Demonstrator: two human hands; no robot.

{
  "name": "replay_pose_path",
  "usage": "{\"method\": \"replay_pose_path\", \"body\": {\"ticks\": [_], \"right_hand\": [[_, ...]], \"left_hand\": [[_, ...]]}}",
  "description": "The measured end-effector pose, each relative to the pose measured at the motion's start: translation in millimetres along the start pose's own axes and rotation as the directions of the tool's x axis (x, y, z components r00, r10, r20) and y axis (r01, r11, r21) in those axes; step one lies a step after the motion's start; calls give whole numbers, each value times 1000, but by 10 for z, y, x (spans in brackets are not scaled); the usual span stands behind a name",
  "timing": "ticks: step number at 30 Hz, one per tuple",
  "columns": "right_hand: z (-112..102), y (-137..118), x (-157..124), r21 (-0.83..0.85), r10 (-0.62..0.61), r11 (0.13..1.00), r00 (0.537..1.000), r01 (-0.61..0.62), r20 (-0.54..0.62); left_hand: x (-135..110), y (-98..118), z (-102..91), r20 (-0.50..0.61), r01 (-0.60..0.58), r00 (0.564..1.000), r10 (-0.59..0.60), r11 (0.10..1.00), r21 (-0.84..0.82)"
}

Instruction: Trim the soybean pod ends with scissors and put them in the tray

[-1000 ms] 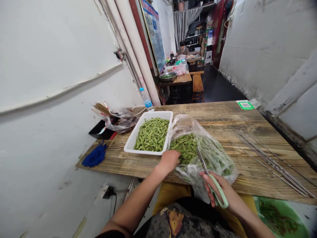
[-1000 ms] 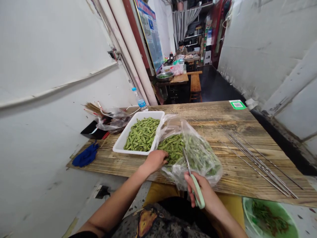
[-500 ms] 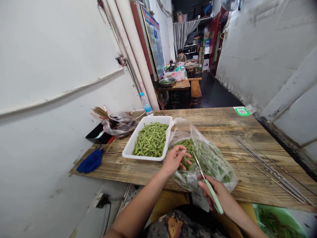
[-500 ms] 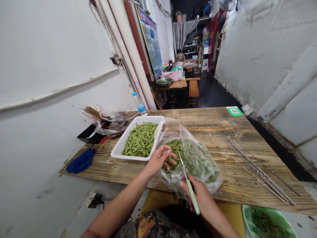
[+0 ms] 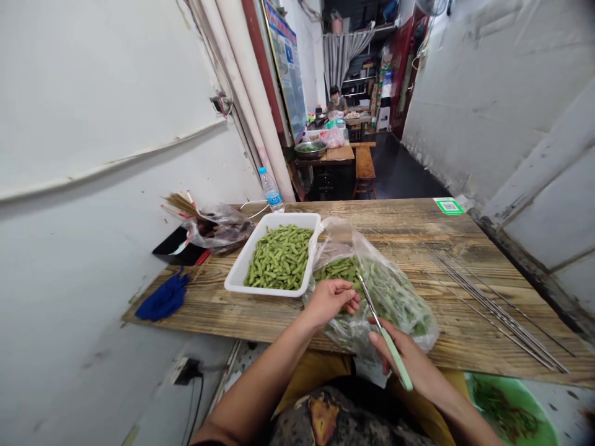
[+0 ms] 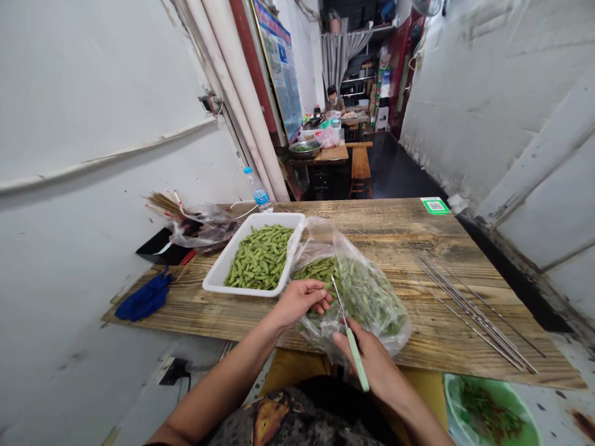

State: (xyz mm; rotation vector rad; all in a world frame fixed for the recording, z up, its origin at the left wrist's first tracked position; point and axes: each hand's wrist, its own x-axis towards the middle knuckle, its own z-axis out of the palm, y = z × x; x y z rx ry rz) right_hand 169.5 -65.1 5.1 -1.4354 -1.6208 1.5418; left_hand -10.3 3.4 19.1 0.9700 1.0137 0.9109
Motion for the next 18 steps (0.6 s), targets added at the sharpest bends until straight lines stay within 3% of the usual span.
{"method": "replay_pose_path", "body": {"ticks": [10, 18], "right_hand": [[22, -27, -15, 23, 2, 1000, 1000, -2, -24], [54, 17, 29, 129, 32, 991, 999, -32, -4]], "left_hand": [[-64, 61, -23, -51, -2, 999, 1, 1000, -21], [-131, 0, 21, -20, 35, 999, -34, 999, 11]]}}
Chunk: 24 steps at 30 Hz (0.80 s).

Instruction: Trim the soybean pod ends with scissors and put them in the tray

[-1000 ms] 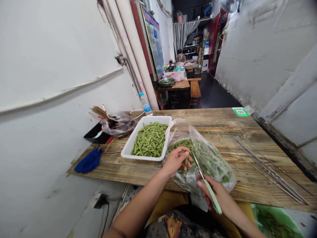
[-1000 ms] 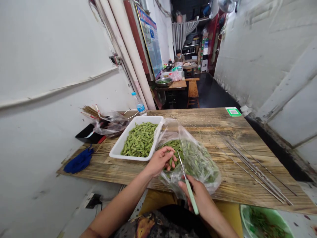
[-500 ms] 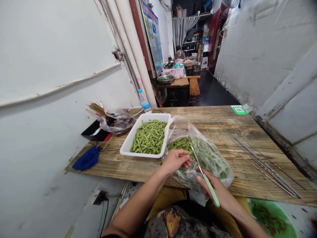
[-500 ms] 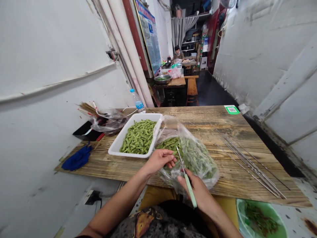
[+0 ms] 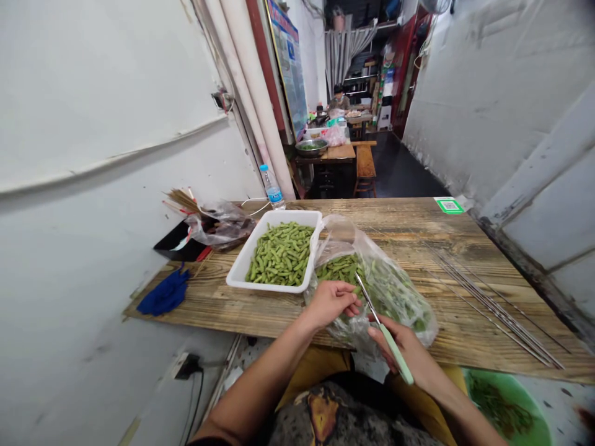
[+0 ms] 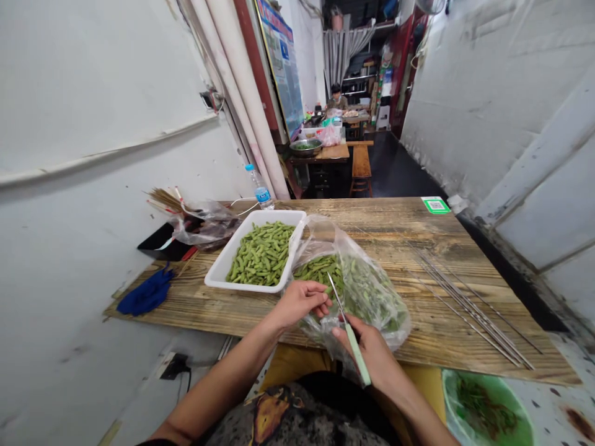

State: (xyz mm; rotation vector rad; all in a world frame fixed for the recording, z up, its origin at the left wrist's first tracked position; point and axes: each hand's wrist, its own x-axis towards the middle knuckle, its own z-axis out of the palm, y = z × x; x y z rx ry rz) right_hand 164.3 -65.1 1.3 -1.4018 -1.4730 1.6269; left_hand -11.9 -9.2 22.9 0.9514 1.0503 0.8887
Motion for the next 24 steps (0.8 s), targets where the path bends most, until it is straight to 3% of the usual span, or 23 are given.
{"method": "replay_pose_path", "body": {"ticks": [3, 5, 8, 12, 17, 24], "right_hand": [[12, 80, 54, 16, 39, 999, 999, -38, -14], [23, 90, 72, 35, 64, 997, 998, -64, -4], [47, 6, 48, 98, 68, 993, 998, -68, 9], [81, -186, -45, 130, 53, 990, 998, -54, 17], [94, -279, -96, 130, 52, 990, 999, -53, 11], [95, -173, -62, 137, 58, 989, 998, -59, 14]], "left_hand": [[22, -23, -34, -13, -5, 1000, 6, 998, 60], [55, -36, -70, -98, -68, 992, 81, 990, 123], [100, -44, -113, -203, -107, 973, 114, 993, 45], [98, -40, -93, -128, -44, 992, 19, 979, -199], [67, -47, -11, -119, -13, 993, -13, 975, -220], [64, -55, 32, -162, -63, 987, 19, 962, -267]]}}
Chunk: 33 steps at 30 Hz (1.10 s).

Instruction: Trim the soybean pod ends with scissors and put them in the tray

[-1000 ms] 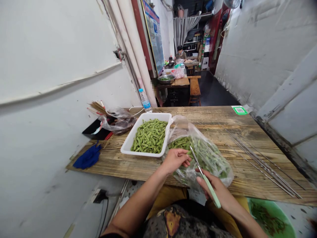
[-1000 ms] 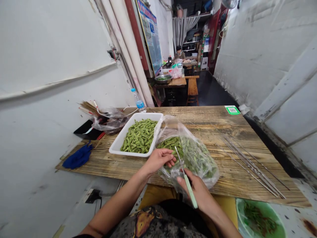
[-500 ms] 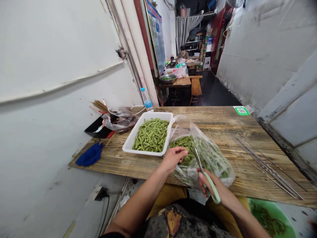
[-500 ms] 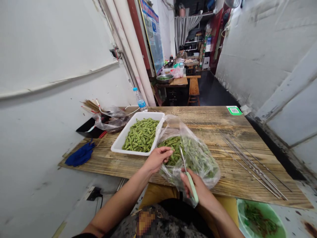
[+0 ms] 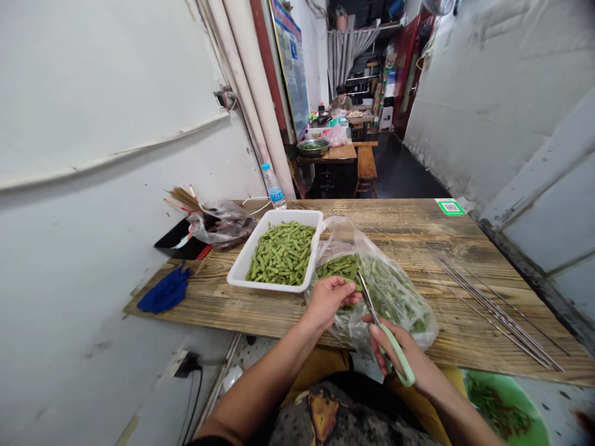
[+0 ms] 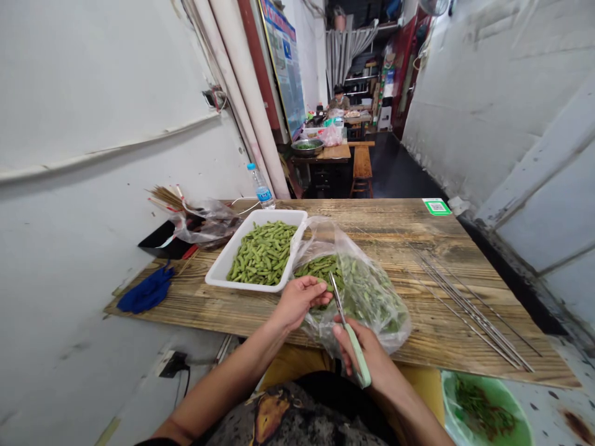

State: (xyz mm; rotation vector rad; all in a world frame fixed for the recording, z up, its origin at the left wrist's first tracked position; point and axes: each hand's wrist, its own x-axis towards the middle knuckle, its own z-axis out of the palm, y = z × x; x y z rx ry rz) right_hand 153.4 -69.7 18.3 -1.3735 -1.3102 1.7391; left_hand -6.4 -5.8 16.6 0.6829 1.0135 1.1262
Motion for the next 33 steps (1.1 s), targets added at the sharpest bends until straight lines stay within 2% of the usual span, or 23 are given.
{"method": "replay_pose_path", "body": {"ticks": [4, 7, 9, 10, 11, 12, 13, 14, 15, 16, 17, 18, 19, 21, 22, 24, 25, 27, 28, 30, 33], "right_hand": [[24, 77, 45, 39, -14, 999, 999, 13, 30], [51, 123, 89, 112, 17, 993, 999, -20, 31], [54, 130, 107, 153, 48, 987, 999, -50, 14], [46, 128, 109, 167, 62, 984, 998, -64, 13], [32, 128, 107, 183, 77, 980, 997, -79, 16], [12, 130, 100, 197, 99, 975, 995, -101, 18], [-13, 139, 88, 206, 127, 970, 992, -128, 20], [-38, 153, 72, 209, 151, 966, 988, -150, 12], [-63, 172, 53, 205, 166, 965, 986, -161, -6], [-84, 195, 30, 189, 169, 969, 985, -161, -30], [-99, 218, 5, 164, 165, 974, 985, -154, -55], [-108, 239, -22, 136, 152, 981, 985, -141, -76], [-110, 257, -48, 109, 139, 986, 986, -129, -90], [-100, 287, -97, 66, 139, 989, 986, -134, -92], [-91, 303, -117, 51, 147, 988, 986, -144, -84], [-75, 350, -143, 24, 158, 987, 985, -157, -63], [-72, 381, -149, 14, 159, 987, 986, -158, -54], [-76, 450, -150, 6, 140, 990, 989, -140, -51], [-81, 480, -146, 3, 125, 992, 991, -125, -53], [-95, 511, -132, -15, 86, 996, 995, -87, -58], [-108, 457, -100, -80, 22, 996, 999, -25, -42]], "left_hand": [[-17, -57, 27, -11, -15, 1000, 15, 1000, 5], [-3, -67, 14, -18, -13, 1000, 13, 1000, 10], [31, 17, -72, -66, -86, 994, 91, 993, 77], [51, 95, -147, -126, -166, 974, 188, 972, 163], [71, 190, -240, -197, -258, 926, 323, 920, 296], [87, 296, -342, -247, -332, 842, 480, 821, 464], [99, 398, -445, -262, -357, 726, 636, 674, 647], [104, 484, -538, -218, -326, 624, 750, 503, 800], [104, 542, -609, -149, -266, 541, 828, 337, 903], [102, 565, -653, -62, -210, 495, 866, 189, 959], [101, 548, -668, 38, -190, 495, 868, 66, 980], [104, 497, -655, 149, -218, 534, 833, -34, 975], [114, 420, -620, 263, -285, 599, 756, -106, 953], [157, 239, -519, 442, -428, 736, 513, -154, 891], [188, 159, -469, 471, -447, 789, 394, -158, 881], [254, 61, -394, 419, -374, 872, 255, -206, 904], [282, 44, -373, 383, -329, 896, 226, -241, 913], [322, 53, -358, 364, -305, 910, 197, -275, 912], [332, 67, -357, 371, -317, 908, 197, -255, 913], [335, 85, -358, 360, -340, 905, 225, -123, 932], [315, 70, -340, 265, -321, 935, 234, 245, 915]]}}
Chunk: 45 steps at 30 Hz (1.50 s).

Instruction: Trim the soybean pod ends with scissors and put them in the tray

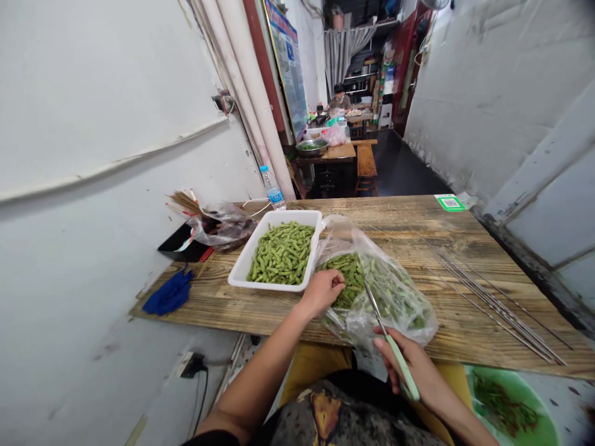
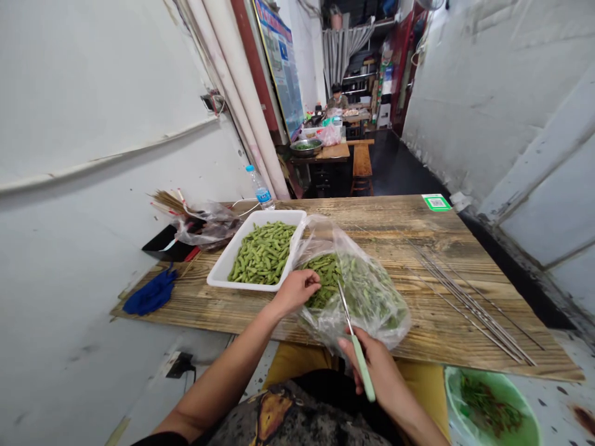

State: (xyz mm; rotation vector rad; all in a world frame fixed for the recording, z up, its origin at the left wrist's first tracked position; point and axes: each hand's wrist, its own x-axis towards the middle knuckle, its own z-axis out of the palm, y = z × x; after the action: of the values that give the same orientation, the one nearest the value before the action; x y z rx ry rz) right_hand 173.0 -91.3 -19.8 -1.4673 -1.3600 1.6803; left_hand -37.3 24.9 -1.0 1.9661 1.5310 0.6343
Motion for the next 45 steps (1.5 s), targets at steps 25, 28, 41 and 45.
{"method": "replay_pose_path", "body": {"ticks": [25, 28, 41, 45], "right_hand": [[52, -285, 178, -30, -91, 995, 994, 93, 57], [85, -204, 234, 26, -11, 1000, 999, 10, 33], [-30, -283, 133, -109, -150, 983, 989, 147, -20], [-49, -342, 108, -219, -259, 944, 966, 249, -21]], "left_hand": [[-167, 261, 13, 176, 288, 955, -238, 609, -739], [-158, 281, 69, 123, 260, 952, -279, 533, -805], [-202, 321, 130, 158, 242, 964, -213, 460, -854], [-207, 331, 105, 108, 198, 978, -178, 636, -746]]}}
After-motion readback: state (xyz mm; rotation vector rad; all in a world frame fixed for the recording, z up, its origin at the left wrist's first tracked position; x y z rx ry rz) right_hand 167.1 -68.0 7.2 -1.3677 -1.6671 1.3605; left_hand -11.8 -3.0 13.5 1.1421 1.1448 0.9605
